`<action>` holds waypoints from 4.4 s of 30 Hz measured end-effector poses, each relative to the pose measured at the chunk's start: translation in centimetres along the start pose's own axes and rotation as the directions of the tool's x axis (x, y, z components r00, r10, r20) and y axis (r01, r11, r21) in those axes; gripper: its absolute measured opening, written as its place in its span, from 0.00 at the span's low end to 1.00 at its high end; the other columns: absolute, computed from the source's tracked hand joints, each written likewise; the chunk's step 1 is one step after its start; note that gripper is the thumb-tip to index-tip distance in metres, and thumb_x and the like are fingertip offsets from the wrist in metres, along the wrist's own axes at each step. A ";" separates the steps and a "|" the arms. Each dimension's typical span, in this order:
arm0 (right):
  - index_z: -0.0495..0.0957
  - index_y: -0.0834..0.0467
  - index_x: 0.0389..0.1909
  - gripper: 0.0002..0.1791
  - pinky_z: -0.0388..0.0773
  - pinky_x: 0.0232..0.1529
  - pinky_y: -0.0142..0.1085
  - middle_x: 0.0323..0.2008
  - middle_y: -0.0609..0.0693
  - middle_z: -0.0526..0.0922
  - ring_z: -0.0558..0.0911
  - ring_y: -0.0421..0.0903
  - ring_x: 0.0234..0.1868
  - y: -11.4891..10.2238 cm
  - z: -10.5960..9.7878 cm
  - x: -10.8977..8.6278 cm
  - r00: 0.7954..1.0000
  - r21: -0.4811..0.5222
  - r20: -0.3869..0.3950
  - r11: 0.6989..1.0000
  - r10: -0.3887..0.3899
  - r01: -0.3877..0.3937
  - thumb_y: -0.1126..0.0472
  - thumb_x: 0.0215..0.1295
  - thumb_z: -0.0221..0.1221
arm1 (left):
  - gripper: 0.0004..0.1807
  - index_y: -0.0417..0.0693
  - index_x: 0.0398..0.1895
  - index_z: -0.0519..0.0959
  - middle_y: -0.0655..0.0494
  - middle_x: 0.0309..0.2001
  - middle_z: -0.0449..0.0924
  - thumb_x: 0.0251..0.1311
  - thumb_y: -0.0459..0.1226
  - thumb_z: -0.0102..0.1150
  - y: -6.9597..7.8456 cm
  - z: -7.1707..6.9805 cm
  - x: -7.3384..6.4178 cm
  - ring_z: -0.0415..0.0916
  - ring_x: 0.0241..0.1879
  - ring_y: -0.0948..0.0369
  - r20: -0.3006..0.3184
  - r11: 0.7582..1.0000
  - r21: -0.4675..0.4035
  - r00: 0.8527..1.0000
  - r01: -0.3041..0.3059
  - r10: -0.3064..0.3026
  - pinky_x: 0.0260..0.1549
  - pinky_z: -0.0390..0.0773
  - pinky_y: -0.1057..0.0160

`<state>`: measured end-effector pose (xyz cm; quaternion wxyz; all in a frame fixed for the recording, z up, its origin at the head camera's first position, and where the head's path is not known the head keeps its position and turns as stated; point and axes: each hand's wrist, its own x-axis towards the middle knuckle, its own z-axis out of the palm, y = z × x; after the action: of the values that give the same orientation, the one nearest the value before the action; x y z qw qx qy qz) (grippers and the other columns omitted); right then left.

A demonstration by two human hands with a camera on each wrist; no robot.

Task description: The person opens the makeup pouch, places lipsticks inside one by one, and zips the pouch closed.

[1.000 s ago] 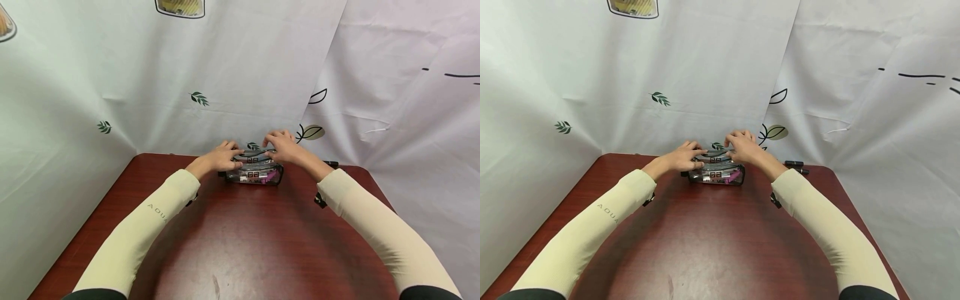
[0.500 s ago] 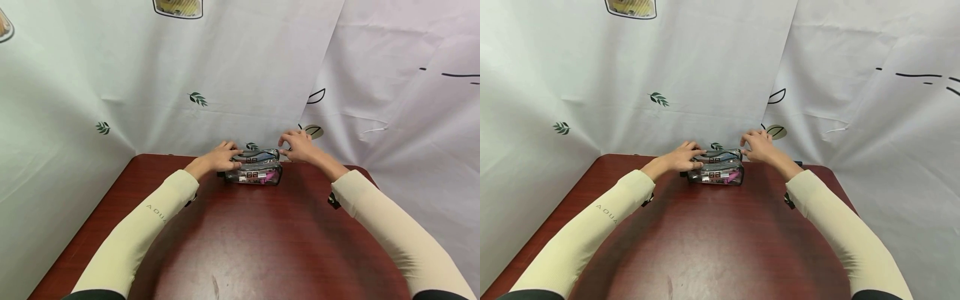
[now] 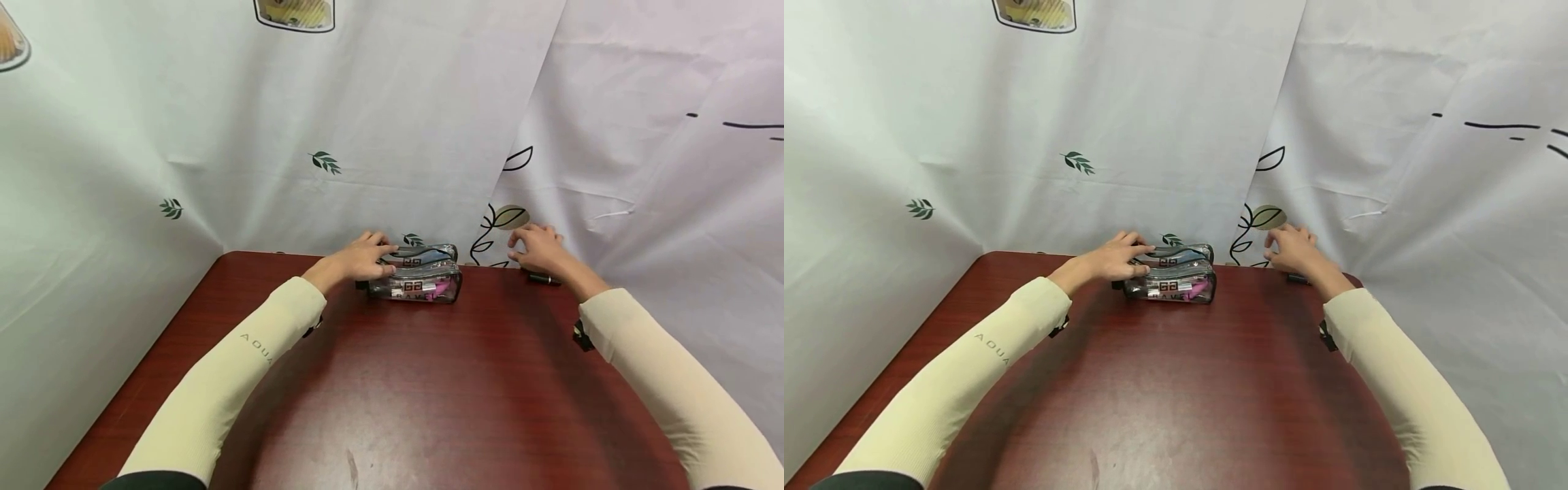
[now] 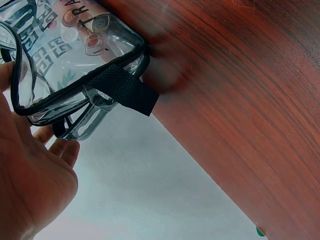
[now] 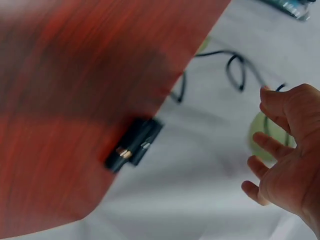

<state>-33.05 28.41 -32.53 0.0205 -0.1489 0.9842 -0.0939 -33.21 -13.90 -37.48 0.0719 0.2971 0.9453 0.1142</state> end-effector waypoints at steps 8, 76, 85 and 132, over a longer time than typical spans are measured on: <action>0.79 0.63 0.60 0.17 0.58 0.67 0.82 0.77 0.77 0.68 0.61 0.89 0.71 4.4 0.4 -1.0 0.995 -0.032 0.027 0.995 0.097 -0.096 0.55 0.81 0.60 | 0.37 0.47 0.89 0.66 0.42 0.83 0.65 0.86 0.53 0.50 1.6 -0.9 -1.0 0.60 0.82 0.40 -0.009 0.999 0.034 1.000 0.011 -0.011 0.83 0.62 0.39; 0.82 0.65 0.58 0.20 0.67 0.61 0.84 0.72 0.79 0.69 0.65 0.87 0.68 11.7 5.3 -3.2 0.983 0.059 -0.001 0.981 0.185 -0.185 0.54 0.78 0.62 | 0.38 0.50 0.91 0.64 0.42 0.83 0.63 0.86 0.55 0.51 2.0 -1.0 -0.9 0.60 0.81 0.42 0.027 0.999 0.025 0.999 0.024 -0.024 0.82 0.63 0.39; 0.84 0.70 0.58 0.22 0.59 0.70 0.74 0.74 0.81 0.71 0.65 0.79 0.78 9.3 1.7 -1.9 0.999 -0.019 -0.037 0.999 0.037 -0.038 0.54 0.79 0.64 | 0.38 0.50 0.91 0.64 0.42 0.83 0.62 0.86 0.55 0.51 1.9 -1.0 -1.0 0.59 0.82 0.41 0.025 0.999 0.016 0.999 0.033 -0.033 0.83 0.62 0.39; 0.89 0.55 0.60 0.15 0.58 0.82 0.74 0.86 0.66 0.66 0.63 0.77 0.84 -14.0 0.6 2.5 0.954 -0.032 -0.025 0.954 -0.300 0.299 0.53 0.82 0.66 | 0.38 0.49 0.90 0.66 0.42 0.83 0.63 0.84 0.54 0.53 1.8 -0.9 -0.8 0.60 0.81 0.42 0.007 0.999 0.005 0.999 0.044 -0.044 0.82 0.64 0.38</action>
<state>-31.35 14.40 -30.43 -0.0108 -0.2953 0.9516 -0.0842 -31.73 -13.09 -36.13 0.0768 0.2769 0.9516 0.1093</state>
